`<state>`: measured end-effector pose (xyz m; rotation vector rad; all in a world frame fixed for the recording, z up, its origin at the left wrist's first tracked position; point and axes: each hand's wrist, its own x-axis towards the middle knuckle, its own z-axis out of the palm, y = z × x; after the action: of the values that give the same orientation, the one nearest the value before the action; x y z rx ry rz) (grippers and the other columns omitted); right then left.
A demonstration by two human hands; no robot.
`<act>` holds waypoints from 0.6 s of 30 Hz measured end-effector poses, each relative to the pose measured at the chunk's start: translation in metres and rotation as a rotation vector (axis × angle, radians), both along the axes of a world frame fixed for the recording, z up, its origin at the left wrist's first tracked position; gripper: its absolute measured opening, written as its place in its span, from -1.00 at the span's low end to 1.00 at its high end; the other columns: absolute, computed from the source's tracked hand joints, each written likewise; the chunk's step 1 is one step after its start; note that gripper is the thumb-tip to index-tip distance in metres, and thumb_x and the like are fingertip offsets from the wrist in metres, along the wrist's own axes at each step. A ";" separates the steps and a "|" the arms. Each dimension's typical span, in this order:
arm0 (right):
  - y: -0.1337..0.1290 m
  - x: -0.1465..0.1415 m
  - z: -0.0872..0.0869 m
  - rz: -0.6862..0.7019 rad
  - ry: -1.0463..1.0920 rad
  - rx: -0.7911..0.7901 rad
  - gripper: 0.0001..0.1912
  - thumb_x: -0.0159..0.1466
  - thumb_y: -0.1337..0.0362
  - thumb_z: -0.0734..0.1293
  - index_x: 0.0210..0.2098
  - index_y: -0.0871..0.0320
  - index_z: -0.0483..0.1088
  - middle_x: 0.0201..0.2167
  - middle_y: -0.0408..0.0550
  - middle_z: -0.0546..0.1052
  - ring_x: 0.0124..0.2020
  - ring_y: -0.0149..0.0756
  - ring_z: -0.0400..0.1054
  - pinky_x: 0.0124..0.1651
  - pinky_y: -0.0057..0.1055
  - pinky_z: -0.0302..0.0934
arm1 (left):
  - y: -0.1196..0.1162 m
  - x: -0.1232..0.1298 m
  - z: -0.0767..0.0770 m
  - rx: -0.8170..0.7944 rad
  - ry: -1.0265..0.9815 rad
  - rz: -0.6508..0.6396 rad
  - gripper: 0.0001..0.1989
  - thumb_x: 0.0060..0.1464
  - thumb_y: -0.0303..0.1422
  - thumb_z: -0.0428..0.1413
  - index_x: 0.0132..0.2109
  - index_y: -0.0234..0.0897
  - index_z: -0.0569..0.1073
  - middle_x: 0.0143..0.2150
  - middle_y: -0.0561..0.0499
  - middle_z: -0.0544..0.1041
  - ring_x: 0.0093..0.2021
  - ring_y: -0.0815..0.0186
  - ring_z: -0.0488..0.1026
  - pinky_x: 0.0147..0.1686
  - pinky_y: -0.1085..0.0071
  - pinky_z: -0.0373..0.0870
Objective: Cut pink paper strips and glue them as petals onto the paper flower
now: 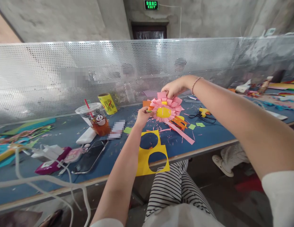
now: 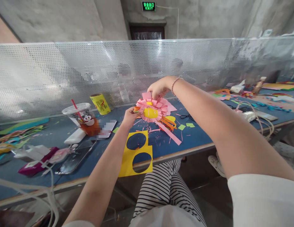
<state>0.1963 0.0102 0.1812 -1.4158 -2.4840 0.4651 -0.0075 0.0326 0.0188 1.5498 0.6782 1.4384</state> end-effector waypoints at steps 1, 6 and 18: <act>0.000 0.000 -0.001 0.020 0.017 0.035 -0.68 -0.17 0.16 0.51 -0.50 0.18 0.39 -0.50 -0.12 0.41 -0.30 -0.25 0.37 -0.25 -0.27 0.28 | -0.001 0.000 0.000 0.004 0.000 0.003 -0.68 -0.41 -0.33 0.34 -0.43 -0.36 0.47 -0.52 0.10 0.44 -0.51 0.45 0.35 -0.44 0.46 0.38; -0.004 0.002 -0.003 0.144 0.052 0.012 -0.70 -0.13 0.14 0.49 -0.48 0.16 0.40 -0.48 -0.11 0.42 -0.30 -0.26 0.38 -0.27 -0.29 0.28 | -0.004 0.002 0.002 0.029 -0.014 0.035 -0.67 -0.43 -0.31 0.35 -0.42 -0.34 0.50 -0.48 0.08 0.48 -0.47 0.42 0.38 -0.39 0.44 0.40; -0.050 0.007 -0.022 0.137 0.028 0.175 -0.61 -0.07 0.39 0.39 -0.21 0.03 0.40 -0.35 -0.15 0.52 -0.33 -0.23 0.40 -0.29 -0.33 0.25 | -0.008 0.004 0.006 0.389 0.144 0.381 -0.85 -0.16 -0.36 0.22 -0.35 -0.27 0.55 -0.35 0.00 0.55 -0.28 0.28 0.44 -0.25 0.36 0.36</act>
<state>0.2031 -0.0393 0.1593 -1.1710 -2.5397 0.2819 -0.0037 0.0248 0.0246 1.9106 0.8499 1.8358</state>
